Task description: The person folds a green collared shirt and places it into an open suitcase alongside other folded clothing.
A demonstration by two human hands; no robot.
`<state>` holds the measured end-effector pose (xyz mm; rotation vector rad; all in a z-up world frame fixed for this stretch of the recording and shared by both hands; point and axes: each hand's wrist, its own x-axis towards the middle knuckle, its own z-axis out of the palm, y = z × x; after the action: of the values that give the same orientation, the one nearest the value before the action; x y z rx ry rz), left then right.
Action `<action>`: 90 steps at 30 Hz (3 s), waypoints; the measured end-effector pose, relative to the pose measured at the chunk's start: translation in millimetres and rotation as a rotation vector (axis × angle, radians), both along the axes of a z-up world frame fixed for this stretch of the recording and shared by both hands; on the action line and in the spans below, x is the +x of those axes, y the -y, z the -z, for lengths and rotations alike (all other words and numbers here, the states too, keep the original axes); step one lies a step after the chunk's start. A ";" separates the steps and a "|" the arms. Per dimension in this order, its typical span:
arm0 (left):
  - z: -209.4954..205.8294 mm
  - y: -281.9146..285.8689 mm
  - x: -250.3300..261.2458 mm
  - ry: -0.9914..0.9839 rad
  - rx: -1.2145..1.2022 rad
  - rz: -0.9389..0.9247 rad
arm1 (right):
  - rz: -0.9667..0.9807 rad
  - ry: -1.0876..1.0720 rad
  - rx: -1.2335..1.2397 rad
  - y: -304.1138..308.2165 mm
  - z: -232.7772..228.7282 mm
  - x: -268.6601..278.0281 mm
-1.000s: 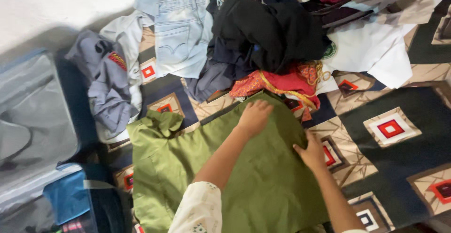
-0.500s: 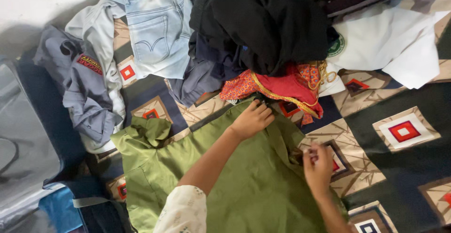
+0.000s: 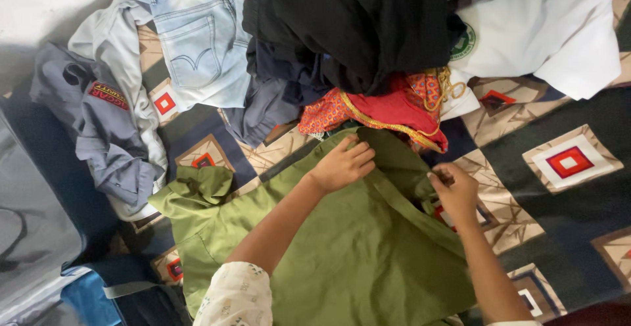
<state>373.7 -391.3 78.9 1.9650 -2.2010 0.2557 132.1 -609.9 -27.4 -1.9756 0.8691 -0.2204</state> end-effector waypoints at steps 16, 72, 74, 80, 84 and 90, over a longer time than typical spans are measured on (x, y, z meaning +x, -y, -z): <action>86.6 109.7 -98.3 -0.209 0.096 -0.080 | 0.270 0.036 0.186 -47.7 33.7 -79.1; 69.4 9.2 -163.5 -0.181 0.021 -0.485 | -0.252 -0.160 -0.684 -96.7 -28.4 -194.7; 73.8 -29.3 -202.5 -0.327 0.028 -0.597 | -0.321 -0.221 -0.698 -100.0 -30.9 -190.5; 100.9 -152.1 -258.2 -0.426 0.143 -1.092 | -0.338 -0.187 -0.675 -120.1 -43.1 -189.6; 115.8 -233.1 -265.5 -0.372 0.071 -1.445 | -0.385 -0.186 -0.744 -131.7 -40.0 -187.8; 127.5 -334.7 -283.6 -0.409 0.063 -1.726 | -0.327 -0.543 -0.840 -145.0 -43.8 -181.0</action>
<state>90.0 -56.6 -48.5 2.9258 0.1310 -0.0484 -48.9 -464.9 16.4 -3.0155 0.8336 0.1945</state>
